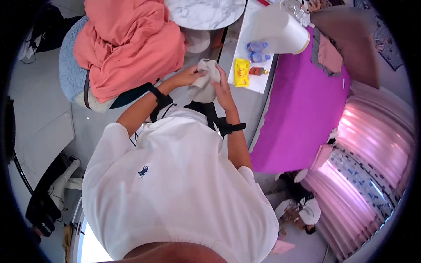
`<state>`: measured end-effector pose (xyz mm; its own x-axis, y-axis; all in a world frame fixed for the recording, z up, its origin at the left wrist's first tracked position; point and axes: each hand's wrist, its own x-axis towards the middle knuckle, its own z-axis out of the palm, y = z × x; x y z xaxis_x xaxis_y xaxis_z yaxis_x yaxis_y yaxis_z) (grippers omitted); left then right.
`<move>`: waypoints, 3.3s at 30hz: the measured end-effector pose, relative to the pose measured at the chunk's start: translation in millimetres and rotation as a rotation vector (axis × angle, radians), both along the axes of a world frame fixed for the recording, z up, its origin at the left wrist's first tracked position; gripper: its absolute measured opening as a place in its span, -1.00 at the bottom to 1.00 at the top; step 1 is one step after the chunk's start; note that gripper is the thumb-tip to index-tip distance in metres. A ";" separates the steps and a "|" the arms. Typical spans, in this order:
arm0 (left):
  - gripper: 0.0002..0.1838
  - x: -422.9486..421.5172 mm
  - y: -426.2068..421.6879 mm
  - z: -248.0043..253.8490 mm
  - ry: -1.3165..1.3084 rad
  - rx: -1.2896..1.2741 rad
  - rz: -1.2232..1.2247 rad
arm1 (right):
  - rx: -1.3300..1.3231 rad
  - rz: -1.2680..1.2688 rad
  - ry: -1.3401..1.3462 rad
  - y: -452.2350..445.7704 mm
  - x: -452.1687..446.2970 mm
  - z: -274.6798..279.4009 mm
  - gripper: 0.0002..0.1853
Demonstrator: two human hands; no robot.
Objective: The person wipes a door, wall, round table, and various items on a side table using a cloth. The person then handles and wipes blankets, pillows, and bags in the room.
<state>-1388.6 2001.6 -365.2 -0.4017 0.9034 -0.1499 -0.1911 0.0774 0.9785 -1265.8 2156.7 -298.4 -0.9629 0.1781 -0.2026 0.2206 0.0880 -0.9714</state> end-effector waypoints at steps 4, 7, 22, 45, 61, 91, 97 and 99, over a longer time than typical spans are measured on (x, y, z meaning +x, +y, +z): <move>-0.46 -16.2 30.9 18.1 -0.274 -0.038 0.318 | -0.126 0.063 -0.181 52.7 -5.7 15.7 -0.28; -0.41 -14.1 56.5 53.4 -0.455 0.074 0.353 | 0.054 0.135 -0.040 79.5 -13.9 -7.8 -0.23; -0.60 -18.2 87.4 -15.9 0.786 -0.816 0.191 | 0.203 0.371 0.060 105.7 -65.1 -29.9 -0.12; -0.02 -127.8 1.3 -87.0 0.821 -0.384 0.243 | 0.383 0.450 -0.031 35.0 -239.9 -98.0 -0.39; -0.60 -206.5 -121.1 22.9 0.744 -1.258 0.995 | 0.983 0.656 -0.458 58.4 -341.1 -165.7 -0.38; 0.16 -202.9 -59.4 -48.1 0.181 -1.512 0.671 | 1.045 0.414 -0.532 144.1 -367.3 -252.5 -0.35; 0.38 -187.4 -48.5 -67.4 0.381 -1.511 0.733 | 1.075 0.743 -0.332 65.8 -372.2 -266.6 -0.35; 0.37 -197.7 -50.5 -62.1 0.341 -1.484 0.750 | 0.981 0.908 -0.282 47.2 -388.2 -235.5 -0.37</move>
